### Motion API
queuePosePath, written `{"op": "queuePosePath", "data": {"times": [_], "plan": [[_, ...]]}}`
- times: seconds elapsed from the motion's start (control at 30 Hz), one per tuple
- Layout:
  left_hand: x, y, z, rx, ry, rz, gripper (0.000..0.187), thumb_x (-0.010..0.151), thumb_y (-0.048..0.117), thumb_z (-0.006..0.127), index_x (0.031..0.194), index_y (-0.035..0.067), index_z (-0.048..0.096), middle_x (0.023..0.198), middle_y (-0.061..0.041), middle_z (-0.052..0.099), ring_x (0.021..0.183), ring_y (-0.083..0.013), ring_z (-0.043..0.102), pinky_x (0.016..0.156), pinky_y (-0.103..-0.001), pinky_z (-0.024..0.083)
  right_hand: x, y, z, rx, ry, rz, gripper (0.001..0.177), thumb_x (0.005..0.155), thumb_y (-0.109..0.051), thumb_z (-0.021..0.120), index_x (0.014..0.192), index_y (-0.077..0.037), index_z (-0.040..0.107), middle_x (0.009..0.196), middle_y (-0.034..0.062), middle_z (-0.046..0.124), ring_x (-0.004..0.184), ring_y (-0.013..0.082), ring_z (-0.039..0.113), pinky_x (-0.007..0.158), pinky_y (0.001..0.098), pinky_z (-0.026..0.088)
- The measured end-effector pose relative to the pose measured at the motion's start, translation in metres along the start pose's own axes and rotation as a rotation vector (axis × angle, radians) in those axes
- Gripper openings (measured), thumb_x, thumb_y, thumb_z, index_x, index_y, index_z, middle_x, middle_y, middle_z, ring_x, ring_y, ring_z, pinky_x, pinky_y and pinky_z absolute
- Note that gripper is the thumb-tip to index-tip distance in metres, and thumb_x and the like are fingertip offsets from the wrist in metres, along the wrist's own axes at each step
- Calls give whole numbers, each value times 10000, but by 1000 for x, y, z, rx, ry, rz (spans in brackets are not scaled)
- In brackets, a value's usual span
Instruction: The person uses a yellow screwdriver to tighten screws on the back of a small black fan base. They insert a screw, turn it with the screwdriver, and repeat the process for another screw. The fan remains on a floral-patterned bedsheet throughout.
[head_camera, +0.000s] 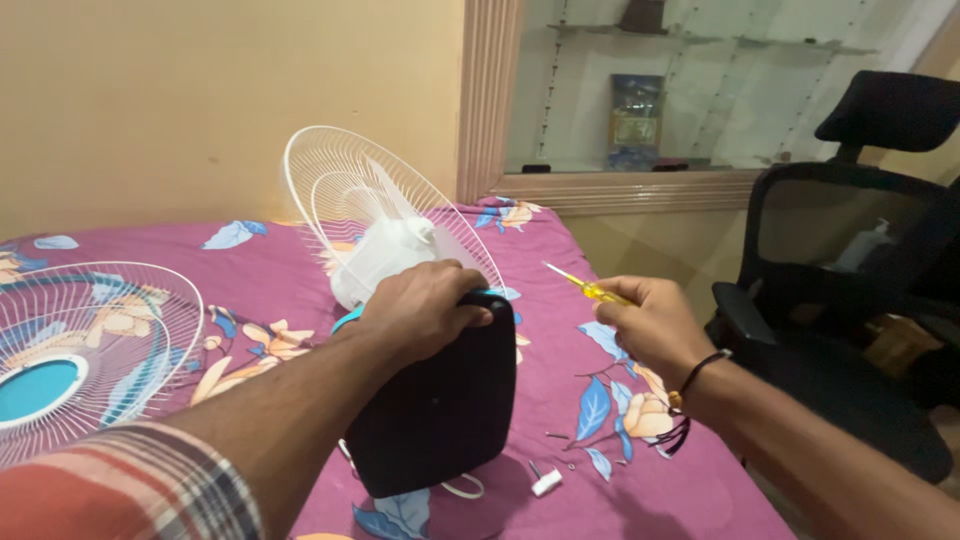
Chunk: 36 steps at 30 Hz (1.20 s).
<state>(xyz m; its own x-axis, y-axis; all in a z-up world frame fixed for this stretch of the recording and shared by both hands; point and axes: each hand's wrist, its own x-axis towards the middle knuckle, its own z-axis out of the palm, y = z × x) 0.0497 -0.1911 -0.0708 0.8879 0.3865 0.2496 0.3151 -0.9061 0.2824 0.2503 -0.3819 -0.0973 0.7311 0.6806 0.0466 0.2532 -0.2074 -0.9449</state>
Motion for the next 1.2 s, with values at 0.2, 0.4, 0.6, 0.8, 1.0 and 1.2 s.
{"op": "queuePosePath", "data": {"times": [0.2,0.4,0.6,0.8,1.0,1.2], "plan": [[-17,14,14,63,102,37,418,842,441,723,1183,199,708,1124,-72,689,1121,-306,628,883,-477,498,-16,23,1,-49,4,97,311,904,-142,633,1187,-78,746,843,38,764,621,108,639,527,257,458],[-16,27,12,132,-42,-100,427,895,454,678,1271,252,677,1193,-62,689,1164,-285,632,970,-465,497,-17,72,10,1,-66,97,324,840,-130,746,1098,65,771,921,140,781,799,169,730,747,295,572],[-29,32,20,252,-11,-113,580,900,459,681,1393,191,538,1342,-49,613,1362,-220,484,1123,-587,290,-22,125,12,-137,13,72,352,784,-164,769,1088,14,770,928,76,804,861,135,741,799,286,555],[-58,19,35,287,317,-143,656,850,386,716,1416,135,498,1445,-112,504,1420,-277,350,1104,-627,226,-29,167,12,-272,29,213,261,812,-187,791,1019,-37,839,862,101,786,759,178,672,701,325,525],[-93,-2,27,264,578,-211,587,904,351,681,1422,122,529,1412,-157,544,1370,-309,444,1081,-560,325,-33,185,25,-314,-35,363,260,835,-203,782,1041,-52,835,857,79,795,754,187,723,695,352,571],[-117,-11,23,-14,638,-583,443,966,348,619,1358,143,595,1312,-123,630,1259,-324,560,1009,-512,423,-40,192,46,-470,-111,359,248,851,-233,789,1051,-100,848,860,89,819,690,196,746,638,353,585]]}}
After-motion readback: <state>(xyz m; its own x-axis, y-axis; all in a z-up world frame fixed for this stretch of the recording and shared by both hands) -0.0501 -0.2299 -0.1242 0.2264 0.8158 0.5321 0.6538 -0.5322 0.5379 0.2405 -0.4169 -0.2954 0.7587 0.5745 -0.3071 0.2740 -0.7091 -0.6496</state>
